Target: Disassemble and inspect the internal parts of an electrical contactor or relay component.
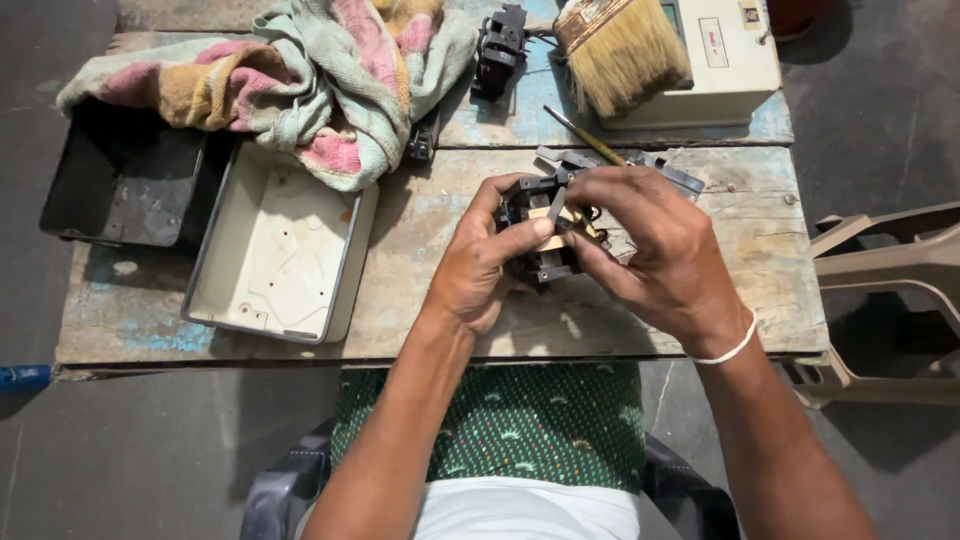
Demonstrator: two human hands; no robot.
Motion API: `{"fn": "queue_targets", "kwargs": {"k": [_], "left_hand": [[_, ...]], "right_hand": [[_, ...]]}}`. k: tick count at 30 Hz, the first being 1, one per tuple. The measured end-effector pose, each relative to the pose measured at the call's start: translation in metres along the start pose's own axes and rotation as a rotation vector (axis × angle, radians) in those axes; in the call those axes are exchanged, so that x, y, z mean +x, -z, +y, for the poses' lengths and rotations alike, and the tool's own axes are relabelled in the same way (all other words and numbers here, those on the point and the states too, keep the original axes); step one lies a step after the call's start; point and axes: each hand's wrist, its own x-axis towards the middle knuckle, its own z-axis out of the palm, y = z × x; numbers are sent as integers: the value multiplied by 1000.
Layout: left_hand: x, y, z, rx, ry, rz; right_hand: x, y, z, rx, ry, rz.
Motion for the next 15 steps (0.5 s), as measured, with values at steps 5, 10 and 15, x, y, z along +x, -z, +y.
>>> {"fn": "queue_targets", "kwargs": {"k": [5,10,15], "left_hand": [[-2,-2,8,-34,41,-18],[-2,3,1,-47,53,-46],[-5,-1,7,-56,71,-35]], "right_hand": [[-2,-3,4,60,-17,4],[-4,-6,8,262,-117,-41],[0,-8,11,188,-58,-81]]}}
